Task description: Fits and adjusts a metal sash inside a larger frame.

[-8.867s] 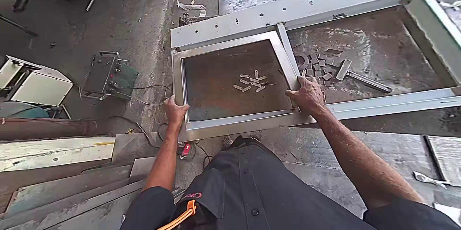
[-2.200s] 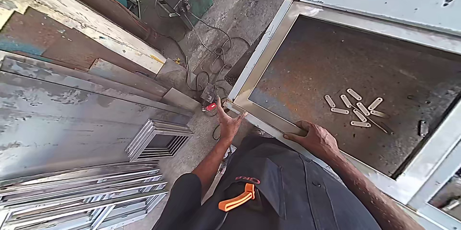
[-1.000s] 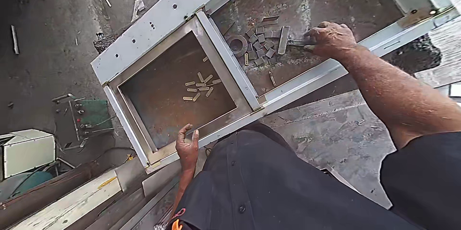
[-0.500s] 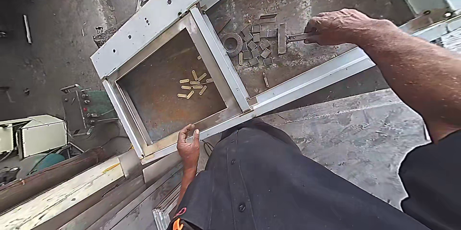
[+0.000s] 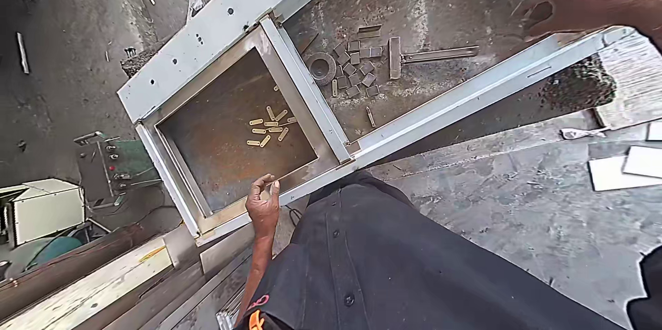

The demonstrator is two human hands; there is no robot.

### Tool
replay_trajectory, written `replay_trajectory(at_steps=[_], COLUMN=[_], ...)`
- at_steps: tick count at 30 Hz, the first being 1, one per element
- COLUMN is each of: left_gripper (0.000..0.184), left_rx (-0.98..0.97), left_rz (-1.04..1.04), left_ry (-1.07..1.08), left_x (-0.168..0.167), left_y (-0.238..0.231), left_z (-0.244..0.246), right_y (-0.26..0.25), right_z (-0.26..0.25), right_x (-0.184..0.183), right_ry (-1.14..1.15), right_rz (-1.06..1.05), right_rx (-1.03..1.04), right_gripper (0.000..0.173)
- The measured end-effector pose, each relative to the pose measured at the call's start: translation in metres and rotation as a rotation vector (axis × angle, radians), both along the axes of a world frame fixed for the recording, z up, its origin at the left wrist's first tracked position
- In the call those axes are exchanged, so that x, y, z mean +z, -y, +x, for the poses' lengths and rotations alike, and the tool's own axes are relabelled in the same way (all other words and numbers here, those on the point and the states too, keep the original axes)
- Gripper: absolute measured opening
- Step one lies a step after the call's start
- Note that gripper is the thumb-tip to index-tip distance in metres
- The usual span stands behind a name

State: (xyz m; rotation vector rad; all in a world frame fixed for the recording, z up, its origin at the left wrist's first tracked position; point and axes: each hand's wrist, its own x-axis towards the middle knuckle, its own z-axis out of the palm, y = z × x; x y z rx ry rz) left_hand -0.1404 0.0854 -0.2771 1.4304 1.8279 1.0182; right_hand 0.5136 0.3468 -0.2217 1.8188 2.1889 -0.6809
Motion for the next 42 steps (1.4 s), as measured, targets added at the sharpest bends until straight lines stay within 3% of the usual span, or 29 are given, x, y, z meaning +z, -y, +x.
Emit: replay_trajectory(at_steps=[3,7,10,13,15,18,19,26,32,38,42], left_gripper=[0.033,0.058,0.076,0.068,0.066,0.060,0.057,0.052,0.050,0.047,0.046], left_rx=[-0.076,-0.363,-0.635,-0.822,-0.921,-1.063,-1.103,-1.133,-1.132,-1.147,-1.156], left_rz=[-0.023,-0.338,-0.557,-0.672,-0.741,-0.828,-0.838,-0.759,-0.735,-0.768,-0.777], left_ry=[0.022,-0.100,-0.217,-0.215,-0.199,-0.189,-0.189,-0.140,-0.078,0.020,0.014], left_x=[-0.003,-0.003,-0.004,-0.006,-0.007,-0.012,-0.015,-0.017,-0.020,-0.023,-0.020], left_y=[-0.017,-0.046,-0.069,-0.085,-0.095,-0.112,-0.116,-0.114,-0.115,-0.118,-0.118], left_z=[-0.001,0.004,0.010,0.014,0.013,0.008,0.007,0.006,0.005,0.001,0.001], right_y=[0.035,0.121,0.189,0.242,0.269,0.300,0.307,0.318,0.304,0.300,0.297], right_z=[0.000,-0.092,-0.163,-0.231,-0.273,-0.327,-0.339,-0.395,-0.427,-0.444,-0.455], right_x=[0.024,0.032,0.011,-0.006,-0.014,-0.023,-0.028,-0.053,-0.075,-0.100,-0.096], right_ry=[-0.271,-0.688,-0.891,-1.191,-1.261,-1.057,-0.970,-0.446,-0.289,-0.327,-0.360], right_rz=[0.106,0.111,-0.062,-0.221,-0.180,0.162,0.298,0.804,0.948,0.910,0.856], right_rx=[-0.371,-0.857,-1.020,-1.108,-1.050,-0.777,-0.670,-0.293,-0.184,-0.220,-0.297], right_gripper=[0.022,0.037,0.048,0.072,0.073,0.027,0.018,0.013,0.010,0.011,0.012])
